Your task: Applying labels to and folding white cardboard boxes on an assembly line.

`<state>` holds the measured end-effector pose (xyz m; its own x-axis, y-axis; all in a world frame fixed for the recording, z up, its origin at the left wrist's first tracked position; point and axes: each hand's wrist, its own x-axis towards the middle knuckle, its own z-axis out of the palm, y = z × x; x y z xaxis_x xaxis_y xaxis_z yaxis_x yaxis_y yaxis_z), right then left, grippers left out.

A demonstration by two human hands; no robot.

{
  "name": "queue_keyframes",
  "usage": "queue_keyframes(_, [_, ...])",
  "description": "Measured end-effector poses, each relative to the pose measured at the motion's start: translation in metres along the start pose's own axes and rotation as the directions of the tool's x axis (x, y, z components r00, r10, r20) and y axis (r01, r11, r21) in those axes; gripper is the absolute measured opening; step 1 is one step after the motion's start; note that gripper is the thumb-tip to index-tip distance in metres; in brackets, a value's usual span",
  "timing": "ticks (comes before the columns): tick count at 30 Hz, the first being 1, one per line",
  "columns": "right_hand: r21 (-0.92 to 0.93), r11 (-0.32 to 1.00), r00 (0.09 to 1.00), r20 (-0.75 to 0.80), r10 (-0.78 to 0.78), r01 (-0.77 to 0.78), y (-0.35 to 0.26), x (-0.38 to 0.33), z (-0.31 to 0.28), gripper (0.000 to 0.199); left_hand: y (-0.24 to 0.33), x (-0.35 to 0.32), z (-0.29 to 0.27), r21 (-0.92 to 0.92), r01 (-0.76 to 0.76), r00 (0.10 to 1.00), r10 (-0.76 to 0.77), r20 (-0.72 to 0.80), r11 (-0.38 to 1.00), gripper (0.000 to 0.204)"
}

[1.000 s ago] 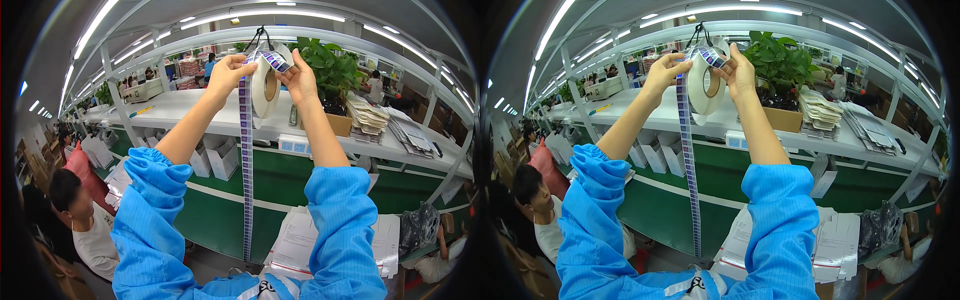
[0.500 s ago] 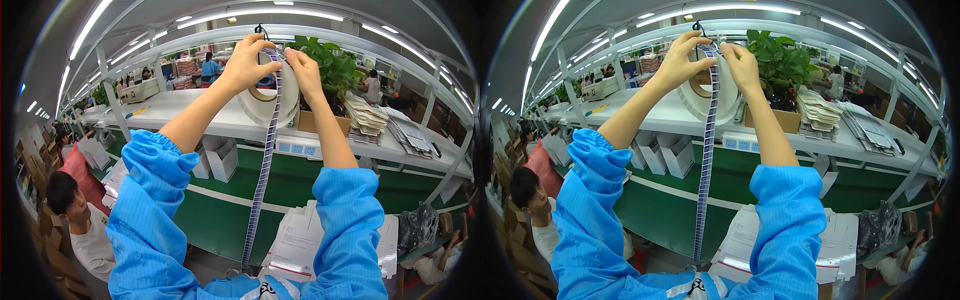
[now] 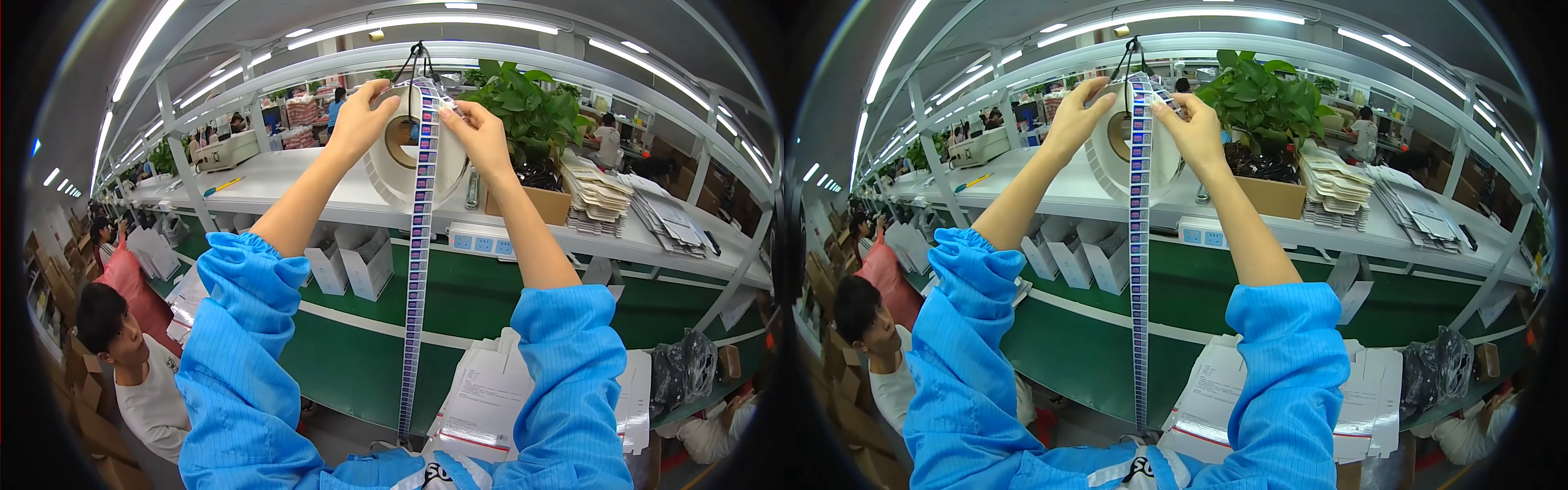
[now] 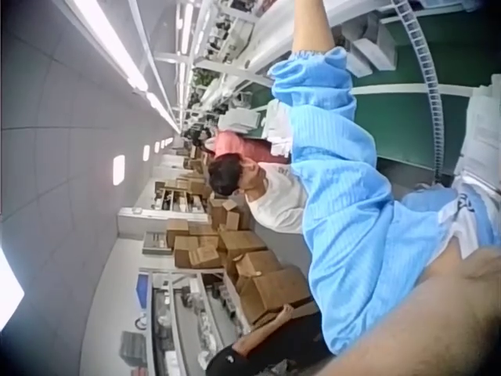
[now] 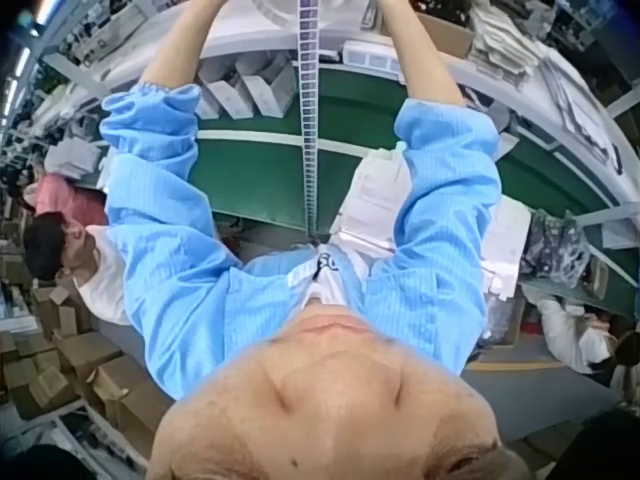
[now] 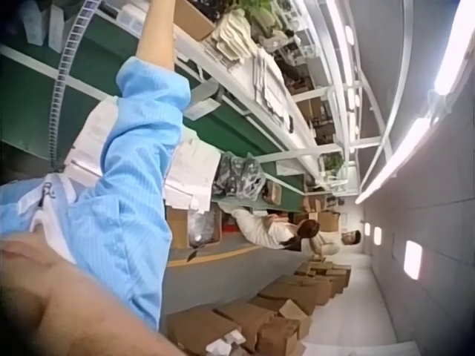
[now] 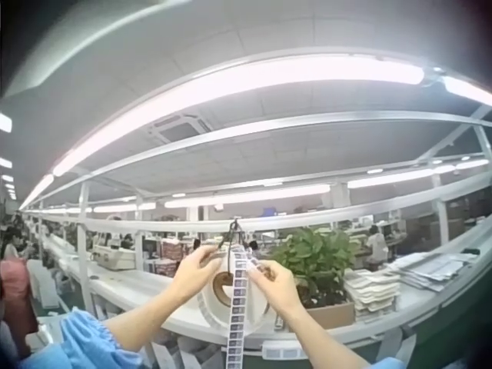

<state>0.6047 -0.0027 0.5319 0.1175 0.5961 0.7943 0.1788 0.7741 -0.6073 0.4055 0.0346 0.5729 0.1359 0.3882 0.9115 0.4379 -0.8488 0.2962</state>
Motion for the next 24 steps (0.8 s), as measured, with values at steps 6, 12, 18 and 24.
queue_keyframes(6, [-0.139, 0.99, 1.0, -0.004, -0.012, 0.012, -0.004, 0.001, -0.008, 0.038, -0.02, 0.005, -0.013, -0.005, 0.019, 0.995, -0.018, 0.103, 1.0, 0.034])
queue_keyframes(12, [-0.157, 0.987, 1.0, 0.005, -0.024, 0.025, -0.016, -0.003, -0.011, 0.041, -0.025, 0.007, -0.012, 0.195, 0.025, 0.992, -0.049, 0.12, 0.98, 0.032])
queue_keyframes(18, [-0.175, 0.983, 0.998, 0.023, -0.056, 0.059, -0.015, -0.008, -0.015, 0.044, -0.019, 0.006, -0.007, -0.177, 0.253, 0.967, -0.246, 0.06, 0.951, 0.027])
queue_keyframes(24, [-0.105, 0.994, 0.999, -0.027, 0.039, -0.041, -0.021, -0.031, -0.026, 0.043, -0.019, -0.014, -0.004, 0.059, -0.1, 0.968, 0.111, -0.227, 0.993, 0.023])
